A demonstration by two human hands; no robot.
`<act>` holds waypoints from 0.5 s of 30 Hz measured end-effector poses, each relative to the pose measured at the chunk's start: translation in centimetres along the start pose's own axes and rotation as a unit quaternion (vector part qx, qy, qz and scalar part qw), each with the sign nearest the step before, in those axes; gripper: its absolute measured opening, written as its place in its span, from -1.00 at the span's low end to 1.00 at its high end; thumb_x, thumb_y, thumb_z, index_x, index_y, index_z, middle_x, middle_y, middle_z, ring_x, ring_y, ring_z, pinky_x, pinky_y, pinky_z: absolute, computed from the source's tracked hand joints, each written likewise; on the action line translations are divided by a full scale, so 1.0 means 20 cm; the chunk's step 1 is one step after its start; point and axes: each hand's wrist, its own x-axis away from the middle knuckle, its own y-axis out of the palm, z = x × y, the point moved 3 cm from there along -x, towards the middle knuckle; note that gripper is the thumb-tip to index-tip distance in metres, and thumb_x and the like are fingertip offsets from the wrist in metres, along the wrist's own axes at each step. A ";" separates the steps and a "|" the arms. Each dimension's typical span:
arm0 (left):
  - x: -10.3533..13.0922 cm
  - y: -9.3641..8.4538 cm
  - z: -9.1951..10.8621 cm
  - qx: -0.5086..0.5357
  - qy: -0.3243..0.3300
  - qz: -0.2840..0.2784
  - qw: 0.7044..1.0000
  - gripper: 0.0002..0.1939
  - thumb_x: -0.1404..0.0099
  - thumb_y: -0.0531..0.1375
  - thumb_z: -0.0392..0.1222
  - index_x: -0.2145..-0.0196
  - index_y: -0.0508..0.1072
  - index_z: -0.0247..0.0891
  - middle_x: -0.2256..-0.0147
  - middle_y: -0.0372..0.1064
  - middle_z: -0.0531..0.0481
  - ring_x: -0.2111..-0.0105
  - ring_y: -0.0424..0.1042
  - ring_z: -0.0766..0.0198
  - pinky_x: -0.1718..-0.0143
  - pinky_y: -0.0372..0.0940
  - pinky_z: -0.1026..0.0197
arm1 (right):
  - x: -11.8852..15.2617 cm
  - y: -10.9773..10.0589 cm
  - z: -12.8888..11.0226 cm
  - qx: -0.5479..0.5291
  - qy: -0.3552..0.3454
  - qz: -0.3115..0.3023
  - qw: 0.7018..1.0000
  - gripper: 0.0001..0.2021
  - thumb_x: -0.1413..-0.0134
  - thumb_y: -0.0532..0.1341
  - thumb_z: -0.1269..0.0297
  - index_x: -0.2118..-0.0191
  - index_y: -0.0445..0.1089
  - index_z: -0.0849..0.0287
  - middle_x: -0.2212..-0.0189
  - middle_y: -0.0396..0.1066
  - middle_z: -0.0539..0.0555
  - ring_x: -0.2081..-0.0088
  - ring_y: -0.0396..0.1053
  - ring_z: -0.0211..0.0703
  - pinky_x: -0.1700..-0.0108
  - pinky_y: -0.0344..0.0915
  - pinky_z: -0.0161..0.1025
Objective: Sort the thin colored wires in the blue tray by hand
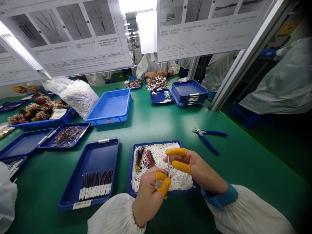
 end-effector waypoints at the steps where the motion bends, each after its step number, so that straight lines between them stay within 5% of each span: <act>1: 0.00 0.00 0.00 0.000 -0.003 0.006 1.000 -0.90 -0.12 0.12 -0.37 0.52 0.40 -0.32 0.39 0.39 -0.09 0.39 0.39 0.24 0.34 0.26 0.26 | 0.00 0.00 0.00 0.006 -0.002 0.000 1.000 -0.80 0.13 0.29 0.30 0.29 0.41 0.16 0.31 0.48 0.07 0.18 0.39 -0.15 0.11 0.27 -0.19; 8: 0.00 -0.01 -0.01 0.032 -0.023 0.037 0.999 -0.91 -0.15 0.14 -0.32 0.44 0.45 -0.29 0.37 0.41 -0.05 0.38 0.39 0.24 0.33 0.27 0.27 | -0.01 0.01 0.03 0.029 -0.009 0.006 1.000 -0.84 0.14 0.29 0.25 0.36 0.46 0.17 0.40 0.43 0.04 0.32 0.36 -0.20 0.23 0.28 -0.24; 15: 0.00 0.00 -0.01 0.042 -0.047 0.027 0.998 -0.91 -0.13 0.15 -0.32 0.38 0.45 -0.29 0.34 0.41 -0.05 0.35 0.39 0.23 0.29 0.27 0.25 | -0.01 0.03 0.03 0.113 -0.099 -0.026 0.988 -0.90 0.09 0.26 0.27 0.43 0.47 0.17 0.51 0.33 -0.01 0.44 0.28 -0.24 0.34 0.25 -0.27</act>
